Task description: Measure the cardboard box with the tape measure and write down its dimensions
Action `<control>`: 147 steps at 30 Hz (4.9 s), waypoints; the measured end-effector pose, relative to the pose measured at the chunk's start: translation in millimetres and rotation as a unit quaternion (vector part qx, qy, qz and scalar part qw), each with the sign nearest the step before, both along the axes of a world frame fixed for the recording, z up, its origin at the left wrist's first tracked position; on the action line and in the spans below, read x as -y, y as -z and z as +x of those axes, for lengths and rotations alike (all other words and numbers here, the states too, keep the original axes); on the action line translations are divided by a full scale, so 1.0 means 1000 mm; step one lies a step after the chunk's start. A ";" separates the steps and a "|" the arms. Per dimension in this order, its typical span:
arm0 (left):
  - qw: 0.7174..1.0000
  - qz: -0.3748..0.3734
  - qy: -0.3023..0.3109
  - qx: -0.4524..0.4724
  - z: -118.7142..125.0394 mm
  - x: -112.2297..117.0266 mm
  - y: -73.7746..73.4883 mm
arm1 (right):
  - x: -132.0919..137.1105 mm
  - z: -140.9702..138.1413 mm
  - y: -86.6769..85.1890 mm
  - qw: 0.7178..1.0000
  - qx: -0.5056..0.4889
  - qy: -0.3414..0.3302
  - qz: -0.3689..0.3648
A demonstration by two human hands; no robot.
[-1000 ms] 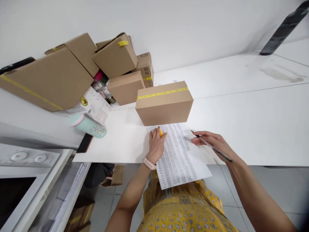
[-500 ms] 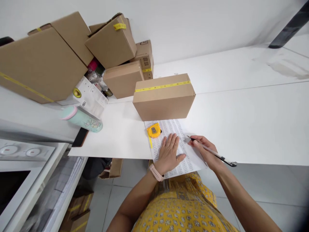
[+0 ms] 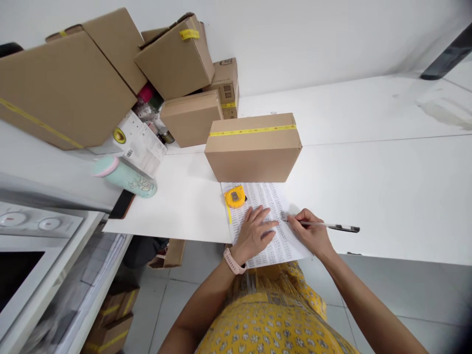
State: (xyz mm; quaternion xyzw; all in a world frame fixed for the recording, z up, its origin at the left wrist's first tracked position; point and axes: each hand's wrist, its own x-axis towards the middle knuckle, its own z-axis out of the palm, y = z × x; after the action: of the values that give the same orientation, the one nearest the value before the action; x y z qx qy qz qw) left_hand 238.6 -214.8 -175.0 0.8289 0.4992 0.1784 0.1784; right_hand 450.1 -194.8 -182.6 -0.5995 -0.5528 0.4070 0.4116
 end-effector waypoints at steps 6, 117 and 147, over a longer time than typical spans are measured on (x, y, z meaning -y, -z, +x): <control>1.000 0.006 0.002 0.002 0.001 -0.001 0.000 | 0.000 -0.003 -0.004 1.000 0.024 -0.014 0.013; 1.000 0.022 0.003 0.002 0.000 -0.001 0.006 | -0.003 0.002 0.009 0.997 0.062 0.004 0.043; 1.000 0.028 0.001 0.013 0.000 -0.002 0.009 | -0.001 0.001 0.008 0.996 0.075 0.015 0.053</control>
State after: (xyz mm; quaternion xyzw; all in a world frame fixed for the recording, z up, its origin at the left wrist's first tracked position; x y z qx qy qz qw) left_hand 238.5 -213.0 -184.4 0.8319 0.4906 0.2028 0.1617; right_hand 451.0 -193.3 -191.1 -0.6142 -0.5938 0.3247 0.4059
